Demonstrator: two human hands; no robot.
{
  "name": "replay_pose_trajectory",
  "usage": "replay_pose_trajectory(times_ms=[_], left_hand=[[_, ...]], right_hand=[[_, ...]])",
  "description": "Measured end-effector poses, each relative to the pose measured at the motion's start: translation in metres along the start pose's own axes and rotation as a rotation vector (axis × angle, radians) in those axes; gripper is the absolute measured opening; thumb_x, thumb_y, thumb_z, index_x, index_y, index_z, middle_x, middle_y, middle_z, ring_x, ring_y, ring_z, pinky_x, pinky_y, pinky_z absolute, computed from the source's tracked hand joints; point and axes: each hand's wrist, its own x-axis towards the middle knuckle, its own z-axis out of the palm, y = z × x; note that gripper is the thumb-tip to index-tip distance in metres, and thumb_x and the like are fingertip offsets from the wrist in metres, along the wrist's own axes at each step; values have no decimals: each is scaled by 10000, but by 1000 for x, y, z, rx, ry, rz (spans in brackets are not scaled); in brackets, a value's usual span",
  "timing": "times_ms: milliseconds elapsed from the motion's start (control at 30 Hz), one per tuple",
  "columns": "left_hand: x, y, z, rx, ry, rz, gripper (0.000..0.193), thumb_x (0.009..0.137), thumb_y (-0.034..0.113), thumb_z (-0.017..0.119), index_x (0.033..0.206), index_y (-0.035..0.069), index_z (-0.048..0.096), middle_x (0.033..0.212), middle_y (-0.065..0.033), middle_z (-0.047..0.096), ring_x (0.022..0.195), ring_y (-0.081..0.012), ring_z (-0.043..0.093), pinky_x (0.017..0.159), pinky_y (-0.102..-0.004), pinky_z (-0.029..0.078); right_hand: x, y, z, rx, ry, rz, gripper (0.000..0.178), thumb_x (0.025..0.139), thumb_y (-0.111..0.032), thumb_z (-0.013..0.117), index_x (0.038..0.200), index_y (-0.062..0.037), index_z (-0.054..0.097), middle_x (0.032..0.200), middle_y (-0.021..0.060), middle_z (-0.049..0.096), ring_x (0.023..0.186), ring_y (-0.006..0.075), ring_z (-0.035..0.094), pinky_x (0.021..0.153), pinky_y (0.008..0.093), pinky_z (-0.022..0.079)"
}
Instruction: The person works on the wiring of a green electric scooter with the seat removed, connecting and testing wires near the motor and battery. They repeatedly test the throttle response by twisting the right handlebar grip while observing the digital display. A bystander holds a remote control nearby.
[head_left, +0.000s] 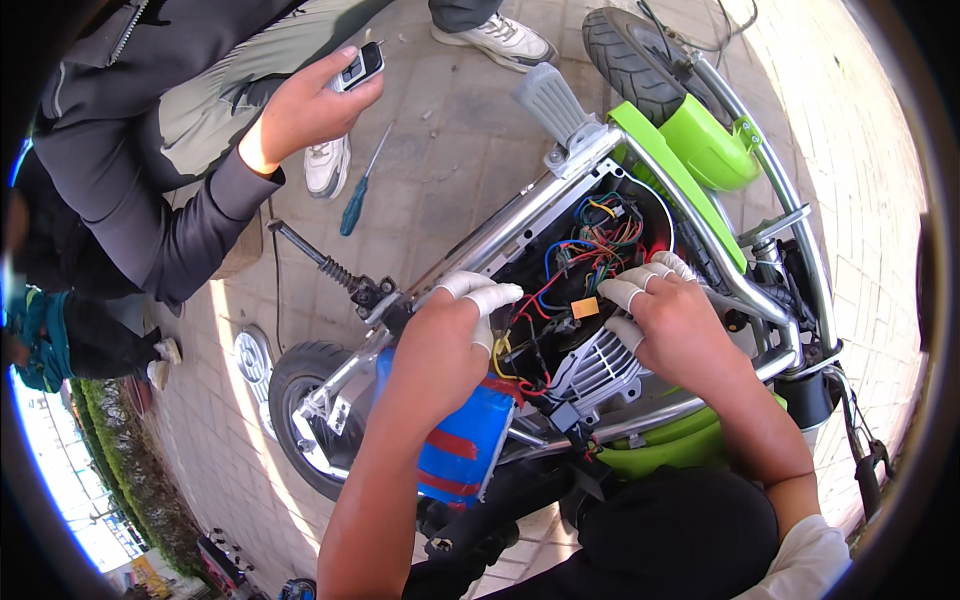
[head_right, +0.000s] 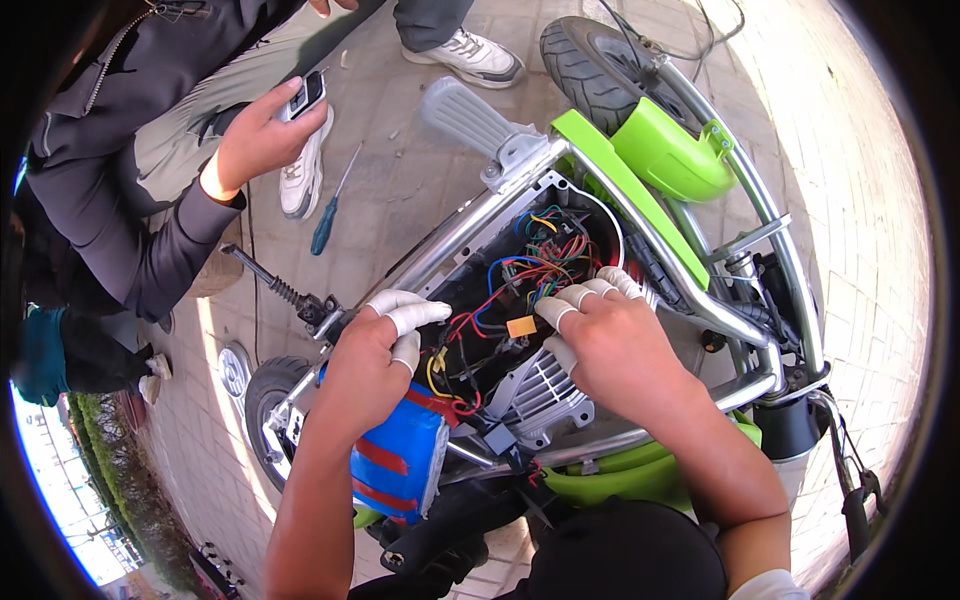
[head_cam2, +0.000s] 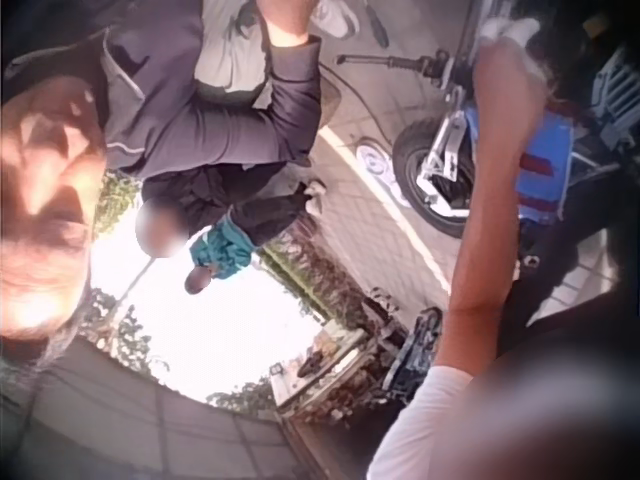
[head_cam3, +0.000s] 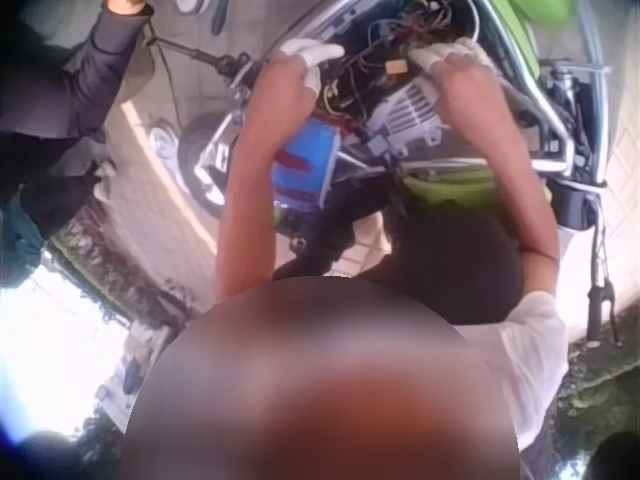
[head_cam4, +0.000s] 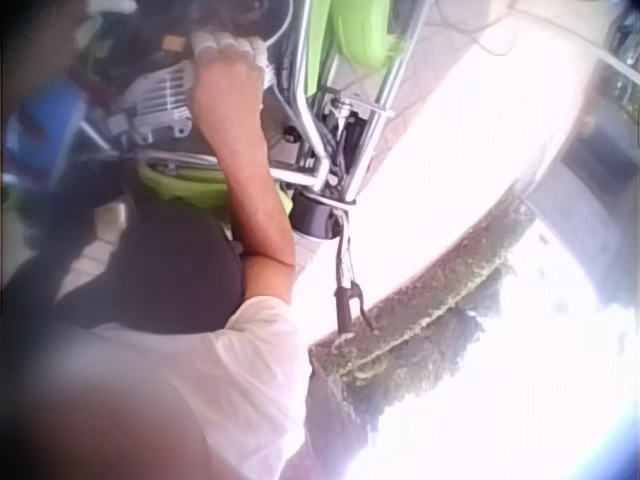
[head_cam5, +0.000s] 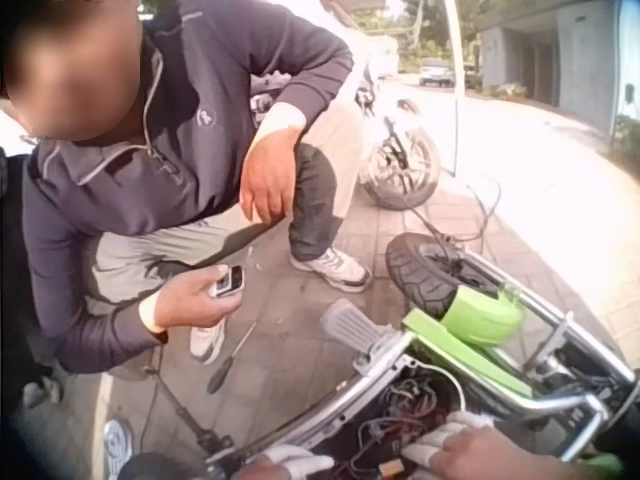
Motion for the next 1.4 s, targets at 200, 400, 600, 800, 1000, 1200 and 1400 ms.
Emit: replay_pose_trajectory(times_ms=[200,400,600,800,1000,1200,1400], left_hand=[[-2,7,14,395,19,-136,365,819,148,705,1182,108,692,903,-145,709,842,-339,666,768,-395,521],[-2,4,10,262,15,-148,417,798,53,671,1213,99,678,886,-143,702,803,-297,668,725,-363,512],[1,9,12,260,97,-175,398,846,44,602,1239,94,645,951,-252,650,910,-398,641,815,-459,499],[-8,4,10,233,62,-124,354,879,78,550,1214,79,662,995,-243,650,934,-404,626,852,-457,489],[-1,7,5,164,40,-173,337,884,35,550,1196,79,671,1012,-218,657,944,-359,638,865,-398,488],[-3,6,0,110,33,-166,340,871,-11,556,1192,34,660,1005,-203,669,922,-318,651,853,-363,491],[-4,-5,5,-49,59,-134,372,882,25,573,1245,75,642,1008,-202,682,913,-331,661,835,-393,508]], right_hand=[[7,0,4,-42,5,-44,311,749,-186,762,1027,-66,689,893,90,639,863,293,628,833,409,468],[8,0,11,-4,58,29,213,793,-162,742,962,-63,660,885,104,613,829,315,615,782,427,465],[2,7,7,-38,26,71,184,842,-188,666,946,-41,629,857,123,622,835,311,638,721,420,497],[0,3,8,-56,-12,37,183,858,-236,651,905,-58,643,844,100,633,794,281,674,921,440,483],[3,2,9,-90,-67,14,217,842,-228,655,940,-35,652,893,107,650,891,295,666,947,446,464],[14,-26,1,228,180,-85,377,764,-135,683,1126,-31,658,1160,143,629,1066,303,602,964,437,450],[17,-43,17,184,34,-291,322,824,-137,565,1124,-76,666,1251,65,613,1176,251,564,1033,470,409]])
